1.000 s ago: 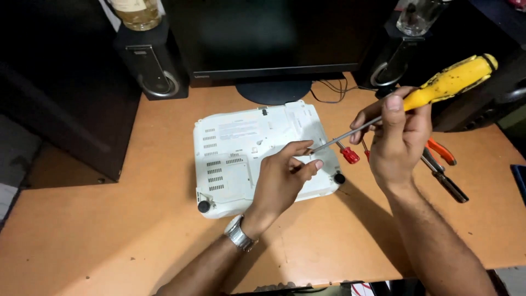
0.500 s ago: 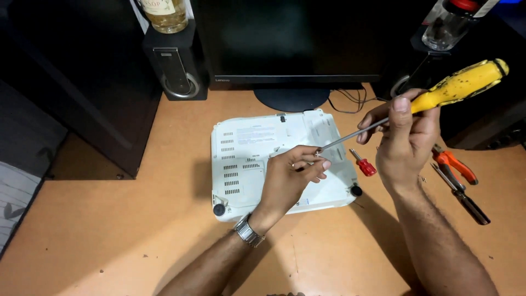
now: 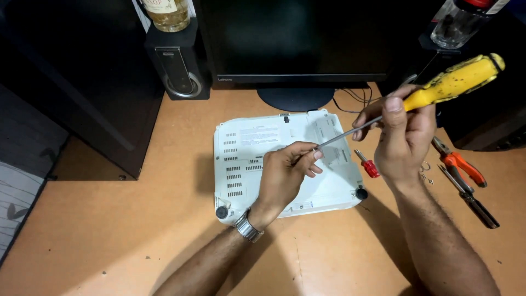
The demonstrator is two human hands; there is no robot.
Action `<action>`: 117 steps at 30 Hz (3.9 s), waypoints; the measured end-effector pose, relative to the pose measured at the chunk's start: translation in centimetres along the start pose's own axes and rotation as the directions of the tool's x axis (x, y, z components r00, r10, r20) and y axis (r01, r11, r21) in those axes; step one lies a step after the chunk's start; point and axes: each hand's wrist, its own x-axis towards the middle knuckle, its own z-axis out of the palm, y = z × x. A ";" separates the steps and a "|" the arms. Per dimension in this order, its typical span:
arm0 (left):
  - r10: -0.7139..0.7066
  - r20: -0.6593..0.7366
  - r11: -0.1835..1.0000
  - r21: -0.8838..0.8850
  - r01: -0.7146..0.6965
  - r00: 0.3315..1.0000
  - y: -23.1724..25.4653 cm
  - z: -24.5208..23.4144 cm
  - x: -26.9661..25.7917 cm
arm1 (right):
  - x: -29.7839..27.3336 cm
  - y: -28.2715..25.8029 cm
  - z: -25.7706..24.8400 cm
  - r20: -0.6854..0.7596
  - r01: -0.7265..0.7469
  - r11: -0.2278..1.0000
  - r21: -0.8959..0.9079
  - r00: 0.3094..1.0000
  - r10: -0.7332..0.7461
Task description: The person uses a yellow screwdriver to remove multiple screws from the bottom of a white Epson projector. After removing the screws, the person flips the projector over and opens the top cover to reveal the internal components.
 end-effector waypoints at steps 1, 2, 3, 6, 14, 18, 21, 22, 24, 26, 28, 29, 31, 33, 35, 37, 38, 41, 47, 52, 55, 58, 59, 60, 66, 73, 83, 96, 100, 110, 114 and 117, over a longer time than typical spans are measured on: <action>-0.001 0.000 1.000 -0.001 0.001 1.000 -0.1 -0.2 0.1 | 0.3 -0.2 -0.2 0.001 -0.001 1.000 0.000 1.000 0.001; 0.015 0.007 1.000 0.026 -0.016 1.000 -0.2 -0.4 0.2 | 0.6 -0.4 -0.4 0.116 -0.018 1.000 0.024 0.993 0.015; 0.031 0.015 0.998 0.052 -0.032 0.999 -0.3 -0.6 0.3 | 0.9 -0.5 -0.6 0.229 -0.039 0.998 0.046 0.973 0.027; 0.022 0.008 0.989 0.149 -0.023 1.000 -0.7 -1.5 0.7 | 2.3 -1.6 -1.0 0.441 -0.046 0.999 0.002 0.897 0.041; 0.101 -0.043 0.957 0.277 -0.085 0.994 -0.1 -4.4 2.1 | 3.6 -3.3 3.0 0.290 -0.095 0.994 -0.053 0.951 0.106; 0.039 0.022 0.954 0.297 -0.044 0.999 0.8 -5.6 2.2 | 3.8 -2.7 4.5 0.240 -0.048 0.998 -0.039 0.969 0.056; 0.015 0.050 0.908 0.418 -0.035 0.999 0.9 -6.5 2.3 | 3.8 -1.9 5.3 0.208 -0.075 0.991 -0.114 0.973 0.097; 0.017 0.048 0.908 0.417 -0.035 0.999 1.7 -6.8 2.1 | 3.8 -1.2 5.4 0.210 -0.073 0.991 -0.113 0.973 0.095; 0.112 0.129 0.914 0.375 -0.153 0.985 3.1 -7.5 1.8 | 3.8 0.4 5.5 0.234 0.011 0.999 -0.039 0.972 -0.001; 0.104 0.130 0.916 0.373 -0.146 0.986 2.9 -7.9 2.0 | 3.5 0.9 5.9 0.241 -0.001 0.998 -0.065 0.970 0.017; 0.095 0.130 0.918 0.371 -0.137 0.987 2.5 -8.2 2.4 | 3.2 1.2 6.3 0.247 -0.012 0.996 -0.090 0.968 0.034; 0.076 0.143 0.918 0.376 -0.125 0.987 2.3 -8.3 2.6 | 3.0 1.4 6.5 0.261 -0.027 0.995 -0.101 0.964 0.052; 0.057 0.155 0.918 0.380 -0.113 0.986 2.5 -8.5 2.8 | 2.7 1.8 6.8 0.275 -0.041 0.993 -0.110 0.959 0.070; -0.002 0.173 0.913 0.402 -0.069 0.985 3.4 -8.6 2.9 | 2.3 2.2 7.0 0.277 -0.074 0.988 -0.136 0.955 0.110; -0.015 0.174 0.915 0.399 -0.056 0.985 3.1 -8.7 3.0 | 2.0 2.5 7.1 0.283 -0.078 0.986 -0.150 0.952 0.118; -0.028 0.175 0.917 0.396 -0.044 0.984 2.9 -8.8 3.2 | 1.8 2.6 7.2 0.290 -0.080 0.983 -0.165 0.949 0.126; -0.051 0.182 0.916 0.399 -0.026 0.982 2.8 -8.9 3.2 | 1.7 2.6 7.4 0.296 -0.085 0.981 -0.175 0.946 0.134; -0.061 0.203 0.917 0.399 -0.026 0.977 2.5 -8.7 3.3 | 1.4 2.6 7.5 0.316 -0.088 0.975 -0.202 0.937 0.150; -0.053 0.234 0.907 0.419 -0.052 0.971 2.4 -8.8 3.5 | 0.8 3.8 7.6 0.370 -0.094 0.966 -0.239 0.911 0.180; -0.054 0.203 0.899 0.436 -0.041 0.978 1.4 -8.9 3.7 | 0.3 4.0 7.6 0.423 -0.091 0.960 -0.264 0.884 0.201; -0.057 0.196 0.891 0.451 -0.039 0.979 1.4 -8.9 3.8 | 0.8 3.6 7.8 0.425 -0.071 0.966 -0.247 0.888 0.174; -0.073 0.184 0.901 0.435 -0.014 0.980 1.8 -8.8 3.5 | 1.4 2.8 7.6 0.519 -0.119 0.952 -0.283 0.815 0.256; -0.070 0.179 0.897 0.441 -0.016 0.981 2.2 -8.8 3.4 | 1.7 2.4 7.7 0.541 -0.142 0.944 -0.297 0.790 0.289; -0.067 0.174 0.894 0.448 -0.018 0.983 2.6 -8.8 3.4 | 1.9 1.9 7.7 0.562 -0.165 0.935 -0.312 0.762 0.322; 0.038 0.092 0.918 0.390 -0.072 0.995 2.6 -8.6 3.7 | 1.4 3.5 7.7 0.471 -0.216 0.935 -0.283 0.818 0.331; 0.215 0.060 0.956 0.189 -0.223 0.975 3.3 -8.0 3.3 | 0.9 4.3 8.2 0.341 -0.290 0.922 -0.255 0.866 0.367; 0.353 -0.048 0.930 0.126 -0.345 0.934 1.1 -5.8 5.7 | 1.8 2.6 7.5 0.405 -0.292 0.861 -0.416 0.789 0.462; 0.259 0.303 0.963 -0.006 -0.270 0.917 1.4 -7.6 5.9 | 8.8 -7.3 6.0 0.710 0.223 0.875 -0.429 0.682 0.175; 0.208 0.329 0.974 0.021 -0.227 0.921 2.5 -8.3 4.7 | 9.0 -4.7 6.4 0.694 0.369 0.736 -0.567 0.695 0.186; 0.088 0.349 0.899 0.376 -0.225 0.933 2.8 -7.8 4.4 | 9.6 -6.4 8.1 0.584 0.465 0.354 -0.812 0.637 0.503; 0.076 0.390 0.897 0.375 -0.233 0.918 0.2 -8.3 5.6 | 8.6 -5.9 7.7 0.702 0.257 0.689 -0.678 0.505 0.503; 0.063 0.421 0.896 0.375 -0.237 0.905 1.5 -8.2 5.6 | 9.0 -4.2 7.3 0.698 0.392 0.617 -0.682 0.601 0.389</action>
